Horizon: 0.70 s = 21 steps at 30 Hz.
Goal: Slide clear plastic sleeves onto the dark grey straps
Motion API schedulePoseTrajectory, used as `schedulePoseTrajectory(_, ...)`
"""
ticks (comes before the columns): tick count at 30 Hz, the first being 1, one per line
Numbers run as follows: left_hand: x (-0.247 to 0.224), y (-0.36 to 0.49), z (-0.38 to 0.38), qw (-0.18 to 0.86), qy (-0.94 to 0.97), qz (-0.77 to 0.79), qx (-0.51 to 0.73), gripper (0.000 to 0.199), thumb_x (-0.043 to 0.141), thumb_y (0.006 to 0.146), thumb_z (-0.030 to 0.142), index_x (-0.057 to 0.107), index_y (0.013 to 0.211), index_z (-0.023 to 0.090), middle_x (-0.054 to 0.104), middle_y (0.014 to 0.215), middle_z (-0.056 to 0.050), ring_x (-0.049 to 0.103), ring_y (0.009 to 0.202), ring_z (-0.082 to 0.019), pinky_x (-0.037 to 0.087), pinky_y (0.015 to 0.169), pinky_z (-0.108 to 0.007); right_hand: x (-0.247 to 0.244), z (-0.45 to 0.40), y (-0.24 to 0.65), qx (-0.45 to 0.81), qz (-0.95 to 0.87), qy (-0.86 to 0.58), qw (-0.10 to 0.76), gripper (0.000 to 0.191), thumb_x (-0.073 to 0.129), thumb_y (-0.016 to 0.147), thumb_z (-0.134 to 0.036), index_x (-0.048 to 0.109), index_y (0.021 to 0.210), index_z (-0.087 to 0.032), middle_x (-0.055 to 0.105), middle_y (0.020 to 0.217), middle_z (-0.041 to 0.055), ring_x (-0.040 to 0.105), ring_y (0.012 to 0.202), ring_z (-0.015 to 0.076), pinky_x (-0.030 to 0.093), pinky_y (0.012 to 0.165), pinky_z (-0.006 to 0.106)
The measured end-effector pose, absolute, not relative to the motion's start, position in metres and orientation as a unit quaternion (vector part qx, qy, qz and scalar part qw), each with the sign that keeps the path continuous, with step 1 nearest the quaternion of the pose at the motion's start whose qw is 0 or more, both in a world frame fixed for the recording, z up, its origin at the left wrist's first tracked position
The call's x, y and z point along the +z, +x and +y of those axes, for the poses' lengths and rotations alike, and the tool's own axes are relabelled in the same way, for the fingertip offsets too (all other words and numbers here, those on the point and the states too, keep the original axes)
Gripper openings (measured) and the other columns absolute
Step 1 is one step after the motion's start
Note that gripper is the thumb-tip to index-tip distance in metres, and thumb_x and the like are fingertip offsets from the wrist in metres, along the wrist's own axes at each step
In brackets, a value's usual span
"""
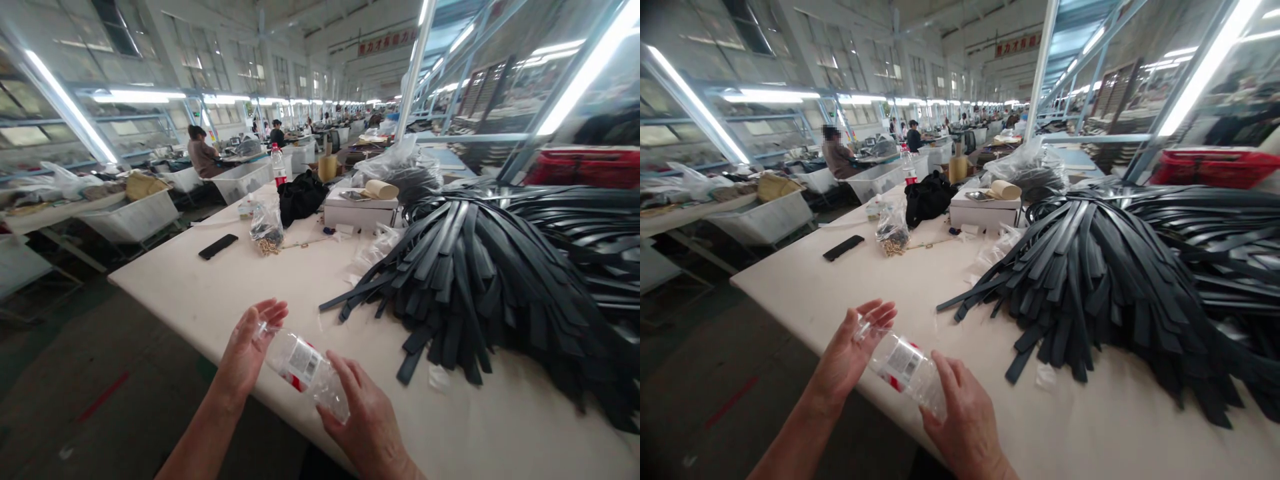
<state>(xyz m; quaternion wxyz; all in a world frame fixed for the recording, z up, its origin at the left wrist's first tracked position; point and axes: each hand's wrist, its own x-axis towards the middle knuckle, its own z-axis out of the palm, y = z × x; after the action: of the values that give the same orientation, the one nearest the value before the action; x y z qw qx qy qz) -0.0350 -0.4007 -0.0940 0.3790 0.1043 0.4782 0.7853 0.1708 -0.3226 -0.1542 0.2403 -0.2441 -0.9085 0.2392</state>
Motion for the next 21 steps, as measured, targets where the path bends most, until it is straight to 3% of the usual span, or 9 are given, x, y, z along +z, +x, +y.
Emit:
schedulePoseTrajectory(14,-0.093,-0.027,-0.404,0.421,0.091,0.429,0.794,0.049,0.062,0.082,0.062,0.071,0.103,0.018,0.074,0.107,-0.01,0.067,0.1,-0.022,0.049,0.088,-0.033,-0.161,-0.318,0.177,0.139,-0.928,-0.212,0.272,0.077,0.064,0.07,-0.018,0.038,0.142,-0.018,0.064,0.118,0.0137,0.066,0.099,0.0285,0.062,0.078,0.039)
schedulePoseTrajectory(21,-0.093,-0.03,-0.415,0.314,0.251,0.539,0.74,0.034,0.059,0.089,0.048,0.071,0.101,0.019,0.072,0.112,-0.01,0.062,0.111,-0.024,0.039,0.1,-0.036,-0.161,-0.313,0.181,0.153,-0.93,-0.204,0.265,0.079,0.064,0.069,-0.016,0.037,0.143,-0.022,0.064,0.12,0.0138,0.066,0.101,0.0298,0.061,0.081,0.042)
